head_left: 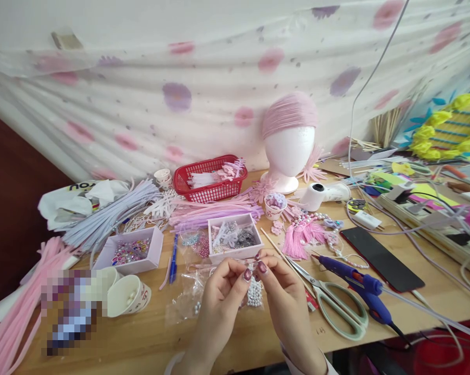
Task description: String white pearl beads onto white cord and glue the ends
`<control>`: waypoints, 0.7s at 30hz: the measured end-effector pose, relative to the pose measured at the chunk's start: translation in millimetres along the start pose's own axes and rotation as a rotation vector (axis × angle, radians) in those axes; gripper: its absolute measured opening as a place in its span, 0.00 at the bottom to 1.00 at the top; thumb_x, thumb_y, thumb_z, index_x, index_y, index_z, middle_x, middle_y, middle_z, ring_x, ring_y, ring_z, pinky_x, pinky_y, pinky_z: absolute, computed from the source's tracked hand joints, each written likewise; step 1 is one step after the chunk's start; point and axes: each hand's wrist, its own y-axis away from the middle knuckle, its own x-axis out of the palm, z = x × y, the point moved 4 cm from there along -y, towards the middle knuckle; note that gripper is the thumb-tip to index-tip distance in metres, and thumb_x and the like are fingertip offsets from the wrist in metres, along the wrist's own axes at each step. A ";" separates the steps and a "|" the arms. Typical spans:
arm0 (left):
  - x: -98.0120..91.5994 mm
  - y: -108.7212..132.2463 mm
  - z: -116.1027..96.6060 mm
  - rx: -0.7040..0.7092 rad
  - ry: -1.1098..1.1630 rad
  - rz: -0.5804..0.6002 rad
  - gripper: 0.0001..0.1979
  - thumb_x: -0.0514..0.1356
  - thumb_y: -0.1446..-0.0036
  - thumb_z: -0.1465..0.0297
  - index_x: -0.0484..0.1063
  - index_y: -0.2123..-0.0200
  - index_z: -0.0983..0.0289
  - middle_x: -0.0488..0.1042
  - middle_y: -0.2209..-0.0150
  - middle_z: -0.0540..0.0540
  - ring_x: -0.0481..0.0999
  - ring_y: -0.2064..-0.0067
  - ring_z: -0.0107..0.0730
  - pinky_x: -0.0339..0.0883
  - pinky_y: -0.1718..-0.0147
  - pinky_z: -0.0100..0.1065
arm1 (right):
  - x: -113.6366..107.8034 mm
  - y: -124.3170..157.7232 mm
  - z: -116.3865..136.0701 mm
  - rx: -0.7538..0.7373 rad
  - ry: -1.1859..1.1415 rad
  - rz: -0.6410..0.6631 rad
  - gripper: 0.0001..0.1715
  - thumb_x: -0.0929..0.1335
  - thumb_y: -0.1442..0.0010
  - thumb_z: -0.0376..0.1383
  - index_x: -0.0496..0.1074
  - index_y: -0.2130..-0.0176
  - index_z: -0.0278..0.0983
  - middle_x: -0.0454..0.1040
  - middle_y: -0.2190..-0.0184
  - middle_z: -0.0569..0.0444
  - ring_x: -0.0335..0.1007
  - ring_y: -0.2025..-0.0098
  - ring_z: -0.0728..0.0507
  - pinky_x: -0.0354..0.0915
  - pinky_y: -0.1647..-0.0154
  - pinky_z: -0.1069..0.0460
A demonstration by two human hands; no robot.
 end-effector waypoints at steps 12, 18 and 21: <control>1.7 -0.8 1.4 -0.015 0.041 0.005 0.20 0.68 0.45 0.52 0.71 0.70 0.64 0.62 0.77 0.44 0.55 0.77 0.21 0.49 0.77 0.27 | -2.6 0.5 -9.2 0.063 -0.013 -0.006 0.09 0.76 0.42 0.48 0.85 0.62 0.50 0.77 0.60 0.53 0.71 0.56 0.43 0.68 0.52 0.48; 1.7 -2.0 -0.9 -0.021 0.022 -0.027 0.22 0.69 0.47 0.51 0.70 0.72 0.64 0.61 0.77 0.45 0.55 0.76 0.22 0.48 0.76 0.29 | -0.7 0.1 -11.0 0.127 -0.043 -0.019 0.08 0.80 0.49 0.47 0.85 0.66 0.50 0.75 0.57 0.54 0.71 0.52 0.42 0.66 0.49 0.48; 3.0 -3.3 0.0 -0.049 -0.001 0.011 0.23 0.68 0.48 0.49 0.69 0.72 0.63 0.60 0.78 0.44 0.54 0.76 0.23 0.48 0.76 0.29 | 0.3 -0.4 -11.2 0.164 -0.062 -0.039 0.10 0.81 0.52 0.47 0.84 0.71 0.46 0.73 0.60 0.54 0.70 0.55 0.43 0.66 0.51 0.50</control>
